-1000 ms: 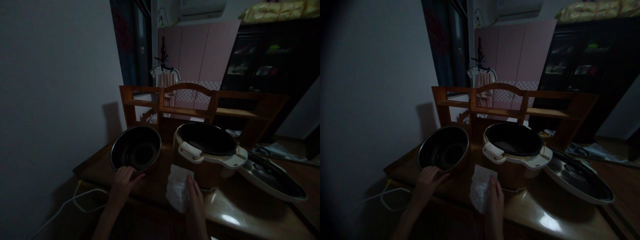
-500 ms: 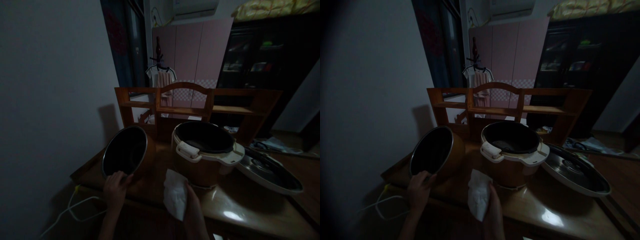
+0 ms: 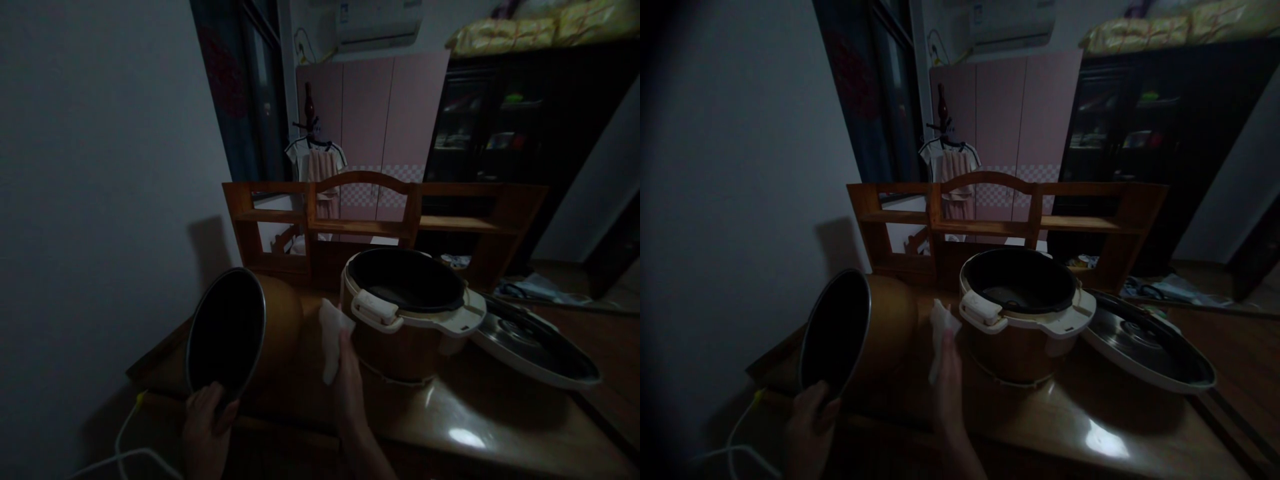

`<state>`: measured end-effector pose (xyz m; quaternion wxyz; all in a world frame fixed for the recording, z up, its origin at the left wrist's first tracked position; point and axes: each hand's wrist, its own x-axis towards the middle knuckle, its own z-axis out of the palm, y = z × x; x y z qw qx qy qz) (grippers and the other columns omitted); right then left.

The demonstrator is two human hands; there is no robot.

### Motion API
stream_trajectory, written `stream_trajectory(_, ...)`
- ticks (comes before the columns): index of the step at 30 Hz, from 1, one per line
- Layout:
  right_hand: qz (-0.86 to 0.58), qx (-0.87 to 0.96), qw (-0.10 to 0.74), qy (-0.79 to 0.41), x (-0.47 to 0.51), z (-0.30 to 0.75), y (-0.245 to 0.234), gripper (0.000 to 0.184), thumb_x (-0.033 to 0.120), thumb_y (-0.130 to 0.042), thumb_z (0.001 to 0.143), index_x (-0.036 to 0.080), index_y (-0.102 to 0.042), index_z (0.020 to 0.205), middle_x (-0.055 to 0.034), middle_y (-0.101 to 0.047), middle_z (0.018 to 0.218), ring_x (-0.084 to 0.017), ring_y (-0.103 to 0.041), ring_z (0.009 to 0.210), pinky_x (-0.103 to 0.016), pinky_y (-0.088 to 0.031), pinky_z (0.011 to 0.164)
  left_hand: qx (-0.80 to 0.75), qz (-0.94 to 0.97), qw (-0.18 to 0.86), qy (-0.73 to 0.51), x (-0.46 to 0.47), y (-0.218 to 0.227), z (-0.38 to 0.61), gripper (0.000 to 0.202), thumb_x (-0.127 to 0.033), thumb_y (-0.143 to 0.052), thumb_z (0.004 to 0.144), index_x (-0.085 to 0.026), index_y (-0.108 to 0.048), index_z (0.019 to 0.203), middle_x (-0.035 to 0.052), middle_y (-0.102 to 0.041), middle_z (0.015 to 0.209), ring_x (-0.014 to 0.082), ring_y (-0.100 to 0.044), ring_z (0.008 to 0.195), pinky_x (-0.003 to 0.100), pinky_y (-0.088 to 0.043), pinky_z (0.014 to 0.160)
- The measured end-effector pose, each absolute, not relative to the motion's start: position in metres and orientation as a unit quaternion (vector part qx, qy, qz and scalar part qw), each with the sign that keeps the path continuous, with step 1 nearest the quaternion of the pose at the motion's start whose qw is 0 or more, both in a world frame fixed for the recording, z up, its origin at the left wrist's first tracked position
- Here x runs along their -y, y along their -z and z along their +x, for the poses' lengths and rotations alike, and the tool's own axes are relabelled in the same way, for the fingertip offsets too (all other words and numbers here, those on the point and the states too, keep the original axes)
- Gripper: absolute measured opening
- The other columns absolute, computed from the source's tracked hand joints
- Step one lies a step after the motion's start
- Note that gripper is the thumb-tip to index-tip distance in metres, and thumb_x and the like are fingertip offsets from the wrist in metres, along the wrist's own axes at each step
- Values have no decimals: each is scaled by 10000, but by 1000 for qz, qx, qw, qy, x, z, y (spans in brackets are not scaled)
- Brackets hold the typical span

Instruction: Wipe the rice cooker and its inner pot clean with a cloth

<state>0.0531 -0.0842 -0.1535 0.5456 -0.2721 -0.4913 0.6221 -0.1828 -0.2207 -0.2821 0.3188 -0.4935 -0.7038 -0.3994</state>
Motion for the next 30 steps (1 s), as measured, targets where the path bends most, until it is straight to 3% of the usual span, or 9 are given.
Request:
stream_trajectory(2,-206,562,543,-589,77,31,122,518,512,-340,1030,313,-313,1508,43,-282,1570,-160,-216,1464,-365,-144,1213,696,-508,330,384,220,282,-183,445,-536,-415,942,-141,-575,1070,155,-639,1019,313,-564,1010,449,-447,896)
stream_trajectory(4,-162,622,544,-540,72,9,103,499,478,-339,1041,335,-279,1515,59,-180,1601,-153,-147,1480,-387,-111,1218,695,-507,340,380,218,277,-183,427,-529,-408,946,-153,-575,1057,141,-643,998,302,-566,989,440,-451,880)
stream_trajectory(10,-93,740,475,-468,70,-18,115,427,474,-326,1047,399,-363,1466,84,-244,1582,-179,-114,1487,-467,8,1215,694,-508,345,376,211,263,-186,430,-553,-406,939,-166,-581,1013,118,-653,972,278,-580,958,408,-462,851)
stream_trajectory(21,-107,701,491,-507,75,1,135,443,496,-303,1043,369,-401,1456,60,-247,1585,-197,-117,1487,-472,-68,1218,705,-530,339,328,211,264,-187,483,-607,-383,927,-183,-599,1007,111,-699,991,283,-624,971,417,-454,889)
stream_trajectory(30,-102,724,472,-492,94,6,147,431,424,-340,1048,353,-366,1471,35,-254,1576,-220,-125,1483,-502,-116,1213,745,-468,281,384,210,267,-198,565,-679,-375,893,-184,-622,1009,122,-706,1016,287,-642,984,397,-480,855)
